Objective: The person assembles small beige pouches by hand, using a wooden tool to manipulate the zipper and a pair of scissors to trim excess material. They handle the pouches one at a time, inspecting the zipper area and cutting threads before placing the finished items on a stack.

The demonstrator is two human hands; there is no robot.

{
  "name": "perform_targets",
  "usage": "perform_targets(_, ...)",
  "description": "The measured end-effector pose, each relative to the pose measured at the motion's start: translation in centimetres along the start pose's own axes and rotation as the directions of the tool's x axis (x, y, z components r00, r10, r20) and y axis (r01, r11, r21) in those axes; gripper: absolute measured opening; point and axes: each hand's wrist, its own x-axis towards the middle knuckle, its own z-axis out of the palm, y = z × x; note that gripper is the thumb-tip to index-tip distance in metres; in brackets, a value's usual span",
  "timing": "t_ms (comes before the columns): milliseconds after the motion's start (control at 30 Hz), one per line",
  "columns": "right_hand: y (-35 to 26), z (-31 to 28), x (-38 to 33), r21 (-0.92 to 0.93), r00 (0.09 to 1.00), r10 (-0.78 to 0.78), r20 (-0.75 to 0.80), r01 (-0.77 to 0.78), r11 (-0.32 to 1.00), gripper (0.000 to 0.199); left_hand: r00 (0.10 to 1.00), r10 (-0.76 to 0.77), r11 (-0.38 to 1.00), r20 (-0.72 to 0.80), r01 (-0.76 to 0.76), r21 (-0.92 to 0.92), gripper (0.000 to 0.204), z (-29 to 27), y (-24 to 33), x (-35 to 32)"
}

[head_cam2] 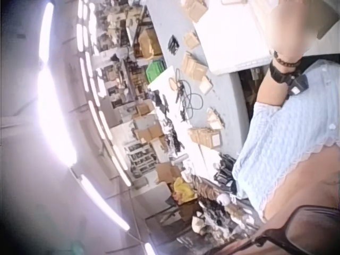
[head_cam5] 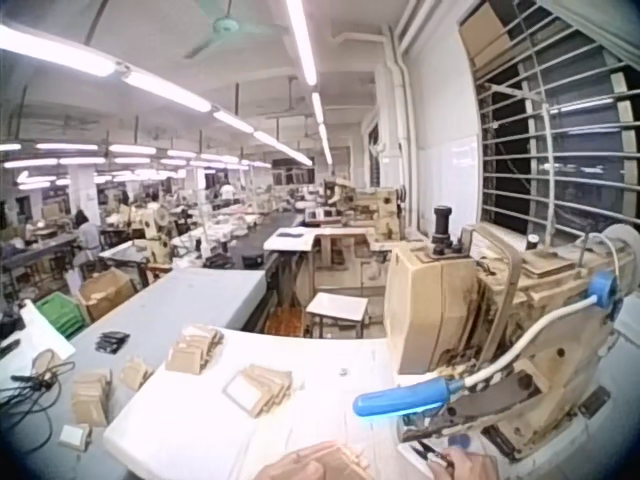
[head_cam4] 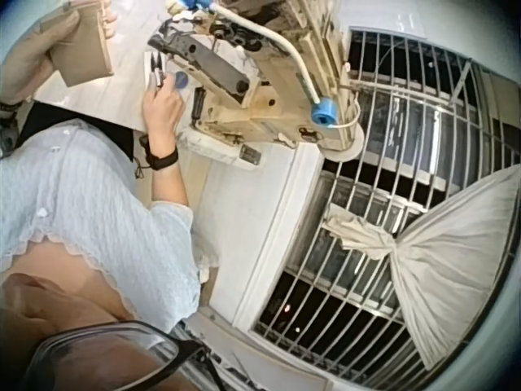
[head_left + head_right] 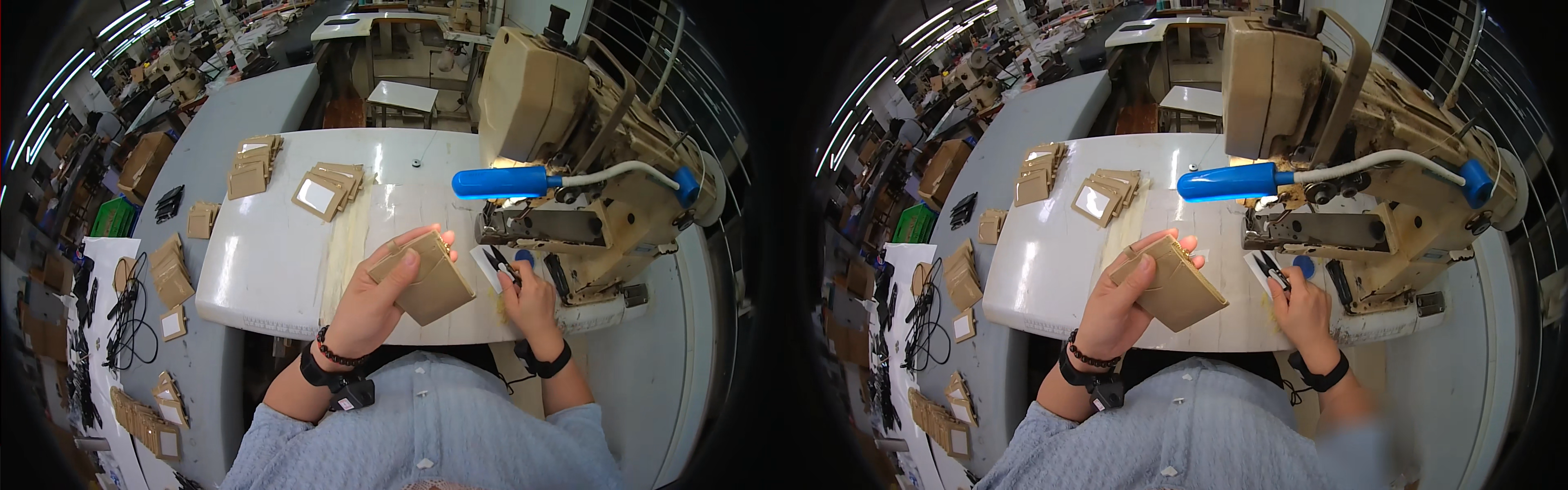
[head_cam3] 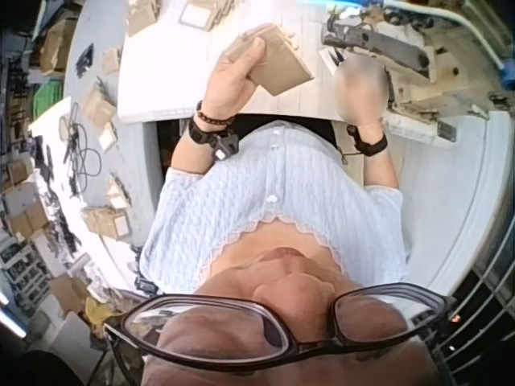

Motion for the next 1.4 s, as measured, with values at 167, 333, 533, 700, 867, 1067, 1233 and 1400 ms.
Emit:
perform_targets(167, 3.6, 1.9, -1.6, -0.09, 0.983, 0.135, -0.126, -0.147, 0.985, 0.022, 0.999, 0.028, 0.999, -0.024, -0.029, -0.031, 0.047, 1.2, -0.6, 1.0)
perform_targets(333, 4.8, 2.5, -2.0, -0.114, 0.958, 0.231, -0.169, -0.252, 0.961, 0.022, 0.998, 0.051, 0.999, -0.028, -0.05, 0.003, 0.049, 1.9, -1.0, 1.8)
perform_targets(533, 5.4, 2.5, -2.2, -0.12, 0.938, 0.281, -0.202, -0.308, 0.944, 0.02, 0.998, 0.051, 0.997, -0.019, -0.05, 0.05, 0.051, 2.7, -1.0, 2.4)
perform_targets(700, 4.7, 1.4, -1.3, -0.301, 0.948, 0.082, -0.307, -0.178, 0.937, 0.017, 0.998, 0.052, 0.996, -0.017, -0.051, 0.07, 0.051, 2.8, -1.1, 2.6)
perform_targets(867, 3.3, -0.1, -1.2, -0.2, 0.937, 0.029, -0.348, -0.105, 0.974, 0.012, 0.999, 0.047, 0.994, -0.008, -0.046, 0.102, 0.05, 2.6, -1.3, 2.8)
perform_targets(1067, -2.2, -4.9, -0.4, 0.288, 0.974, 0.169, -0.148, -0.121, 0.95, 0.009, 0.999, 0.035, 0.994, -0.017, -0.033, 0.1, 0.049, 2.8, -1.4, 2.7)
perform_targets(1233, -5.0, -7.7, 3.0, 0.596, 0.999, 0.006, 0.04, -0.029, 0.803, 0.014, 1.0, 0.006, 0.989, 0.011, -0.008, 0.146, 0.042, 3.1, -1.3, 2.7)
perform_targets(1400, -7.8, -7.0, 7.0, 0.823, 0.99, -0.091, 0.108, -0.038, 0.567, 0.016, 0.998, 0.047, 0.93, -0.041, -0.029, 0.365, 0.029, 2.7, -1.7, 2.2)
